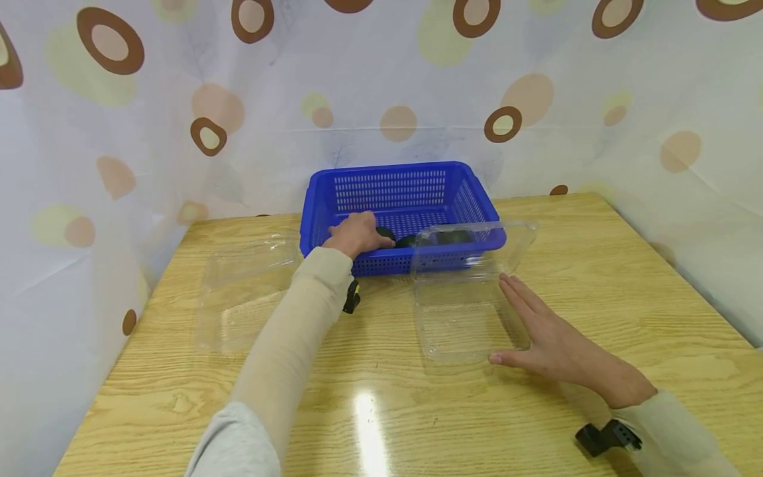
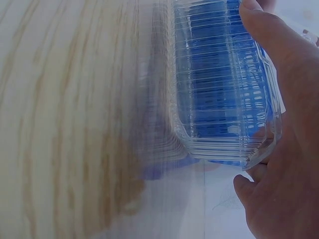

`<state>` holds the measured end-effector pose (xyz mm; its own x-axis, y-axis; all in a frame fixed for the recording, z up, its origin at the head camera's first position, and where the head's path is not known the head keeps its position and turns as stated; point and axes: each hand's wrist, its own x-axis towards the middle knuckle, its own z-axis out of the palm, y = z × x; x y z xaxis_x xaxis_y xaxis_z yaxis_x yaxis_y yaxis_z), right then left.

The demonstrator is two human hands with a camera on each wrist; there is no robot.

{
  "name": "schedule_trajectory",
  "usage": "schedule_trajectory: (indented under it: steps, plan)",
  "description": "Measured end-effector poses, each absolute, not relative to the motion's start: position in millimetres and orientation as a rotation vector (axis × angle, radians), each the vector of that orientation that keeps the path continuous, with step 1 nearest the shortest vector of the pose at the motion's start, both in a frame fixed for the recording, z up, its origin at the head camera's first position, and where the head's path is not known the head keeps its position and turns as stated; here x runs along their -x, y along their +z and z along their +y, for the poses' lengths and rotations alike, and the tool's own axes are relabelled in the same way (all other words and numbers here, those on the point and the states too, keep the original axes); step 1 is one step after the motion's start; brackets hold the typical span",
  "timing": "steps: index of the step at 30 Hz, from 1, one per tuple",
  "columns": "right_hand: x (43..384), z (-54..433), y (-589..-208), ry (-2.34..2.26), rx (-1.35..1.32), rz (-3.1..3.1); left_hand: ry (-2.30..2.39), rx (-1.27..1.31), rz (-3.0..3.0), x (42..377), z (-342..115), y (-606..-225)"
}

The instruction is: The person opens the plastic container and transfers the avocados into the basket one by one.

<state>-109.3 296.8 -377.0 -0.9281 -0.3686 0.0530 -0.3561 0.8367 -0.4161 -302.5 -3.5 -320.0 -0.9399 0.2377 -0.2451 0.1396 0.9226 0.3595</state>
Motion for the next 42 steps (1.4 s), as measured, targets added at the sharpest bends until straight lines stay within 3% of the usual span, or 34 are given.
schedule_trajectory:
  steps: [19,32,42]
  plan:
    - [109,295,-376,-0.666,0.585,2.981,0.433,-0.540,3.029,283,-9,-289]
    - [108,294,-375,-0.692,0.577,2.972,0.655,-0.750,3.061,243,-25,-266]
    - [109,294,-376,-0.672,0.582,2.978,0.864,-0.822,2.985,212,-41,-272]
